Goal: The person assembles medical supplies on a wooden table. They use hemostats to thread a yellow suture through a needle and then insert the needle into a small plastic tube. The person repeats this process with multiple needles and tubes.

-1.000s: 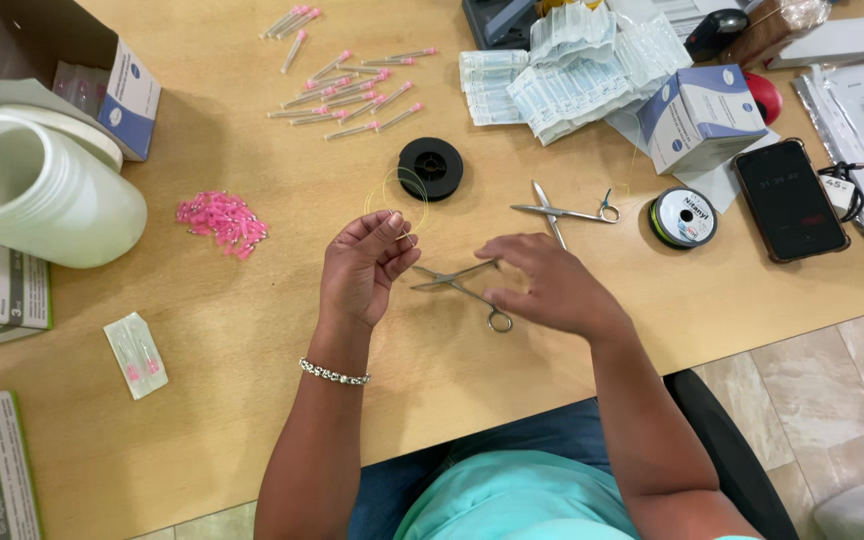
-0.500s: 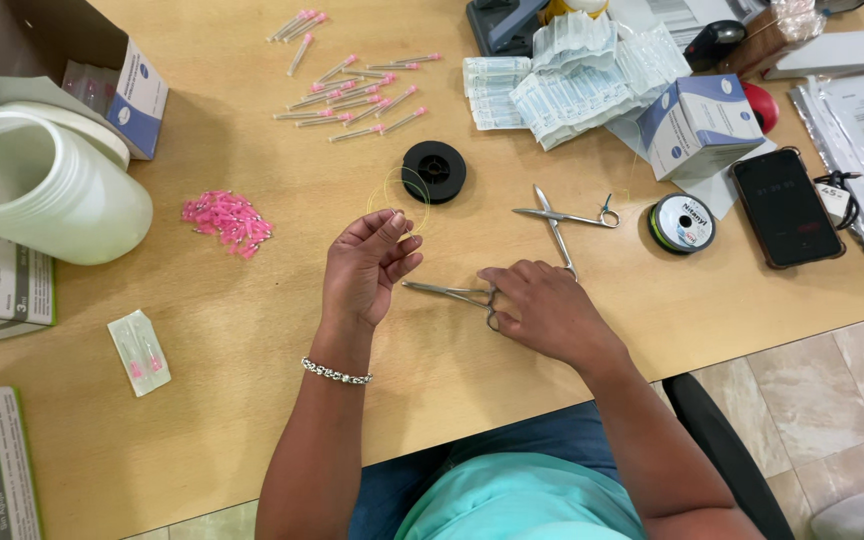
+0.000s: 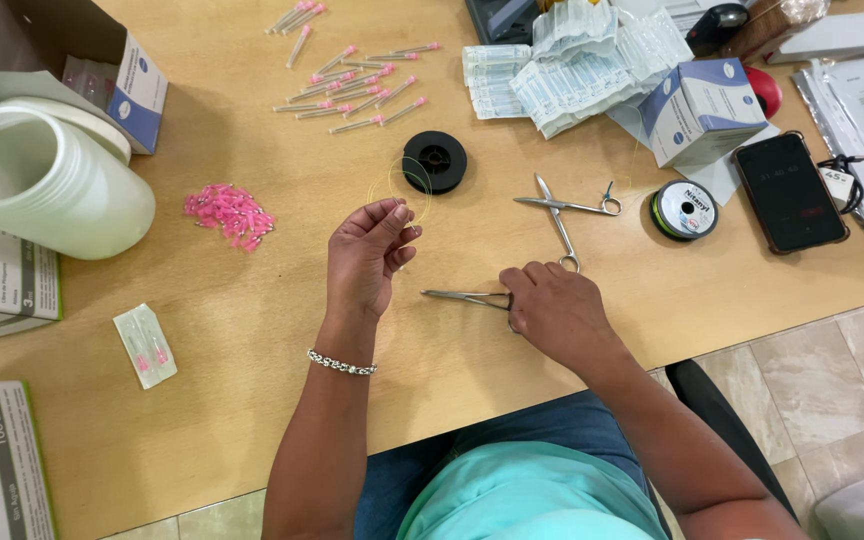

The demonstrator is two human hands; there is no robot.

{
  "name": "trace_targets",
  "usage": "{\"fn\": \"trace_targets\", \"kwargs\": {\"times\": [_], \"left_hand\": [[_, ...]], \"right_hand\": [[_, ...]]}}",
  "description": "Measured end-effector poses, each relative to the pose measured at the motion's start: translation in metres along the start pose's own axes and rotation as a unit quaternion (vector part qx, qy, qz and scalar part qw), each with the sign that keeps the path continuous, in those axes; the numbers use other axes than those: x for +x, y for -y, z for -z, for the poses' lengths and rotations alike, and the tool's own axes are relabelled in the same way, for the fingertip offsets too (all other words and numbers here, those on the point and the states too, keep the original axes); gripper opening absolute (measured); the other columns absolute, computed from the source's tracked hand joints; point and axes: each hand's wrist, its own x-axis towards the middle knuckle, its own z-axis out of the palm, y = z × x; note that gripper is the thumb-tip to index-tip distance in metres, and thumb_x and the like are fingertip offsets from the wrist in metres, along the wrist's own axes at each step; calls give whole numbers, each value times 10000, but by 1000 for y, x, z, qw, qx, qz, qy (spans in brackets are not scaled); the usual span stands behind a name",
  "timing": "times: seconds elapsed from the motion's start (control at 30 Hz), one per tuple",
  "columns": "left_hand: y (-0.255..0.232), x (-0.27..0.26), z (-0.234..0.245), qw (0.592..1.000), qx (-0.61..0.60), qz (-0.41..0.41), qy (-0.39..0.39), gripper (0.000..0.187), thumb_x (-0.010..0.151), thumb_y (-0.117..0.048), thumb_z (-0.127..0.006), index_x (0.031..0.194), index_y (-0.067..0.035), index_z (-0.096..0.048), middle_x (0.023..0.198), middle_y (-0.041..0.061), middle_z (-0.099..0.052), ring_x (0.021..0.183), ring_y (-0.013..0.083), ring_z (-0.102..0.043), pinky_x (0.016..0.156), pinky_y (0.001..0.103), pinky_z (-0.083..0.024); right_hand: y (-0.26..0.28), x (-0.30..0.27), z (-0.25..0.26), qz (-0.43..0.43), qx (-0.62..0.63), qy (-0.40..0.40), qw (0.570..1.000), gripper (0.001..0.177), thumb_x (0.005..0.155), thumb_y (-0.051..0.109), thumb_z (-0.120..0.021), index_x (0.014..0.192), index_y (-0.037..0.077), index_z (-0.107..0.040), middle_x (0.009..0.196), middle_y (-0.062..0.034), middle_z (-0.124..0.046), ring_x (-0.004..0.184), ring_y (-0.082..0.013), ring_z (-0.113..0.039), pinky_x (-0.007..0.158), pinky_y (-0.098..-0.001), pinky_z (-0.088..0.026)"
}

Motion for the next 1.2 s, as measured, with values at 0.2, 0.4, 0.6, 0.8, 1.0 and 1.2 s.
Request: {"fn": "trace_targets", "kwargs": {"times": [0.2, 0.4, 0.6, 0.8, 1.0, 1.2], "left_hand": [[-2, -3, -3, 1000, 19, -3, 2, 249, 891, -111, -794, 1099, -10, -703, 889, 84, -747, 749, 193, -779, 579, 212, -668], [1, -3, -1, 1000, 25, -6, 5, 269, 880, -78, -797, 1120, -1, -701, 916, 92, -757, 770, 196, -781, 588, 216, -666], [-2, -2, -1, 1000, 19, -17, 8, 300, 864, -43, -798, 1143, -1, -695, 952, 84, -761, 793, 190, -783, 589, 211, -662], [2, -1, 2, 1000, 8, -19, 5, 306, 851, -26, -808, 1135, 4, -697, 945, 94, -765, 788, 199, -784, 580, 209, -655], [-1, -1, -2, 998, 17, -53, -24, 268, 845, -4, -811, 1090, 16, -705, 927, 121, -773, 779, 206, -784, 583, 230, -650], [0, 1, -3, 997, 19, -62, -38, 252, 837, 16, -813, 1070, 36, -716, 909, 148, -773, 763, 208, -780, 577, 230, -639]], "right_hand": [[8, -14, 25, 5, 99, 35, 994, 568, 822, 404, -569, 1363, 247, -498, 1237, -68, -590, 1195, -279, -610, 984, -410, -529], [11, -4, 14, 15, 13, 36, 999, 404, 843, 341, -575, 1223, 212, -530, 1109, -66, -577, 1076, -286, -640, 870, -413, -563], [3, -2, 23, -4, 80, 6, 997, 338, 861, 418, -591, 1120, 202, -563, 1038, -43, -658, 998, -279, -670, 808, -414, -561], [4, 30, 7, 123, 548, 73, 824, 486, 757, 473, -853, 985, 113, -619, 757, -72, -726, 683, -161, -615, 624, -291, -503], [30, 87, 12, 281, 651, 164, 686, 813, 756, 851, -617, 1005, 79, -551, 769, -132, -708, 631, -120, -558, 508, -224, -422], [33, 106, 1, 295, 697, 170, 631, 851, 731, 892, -603, 985, 82, -547, 695, -126, -652, 582, -94, -489, 439, -174, -367]]}}
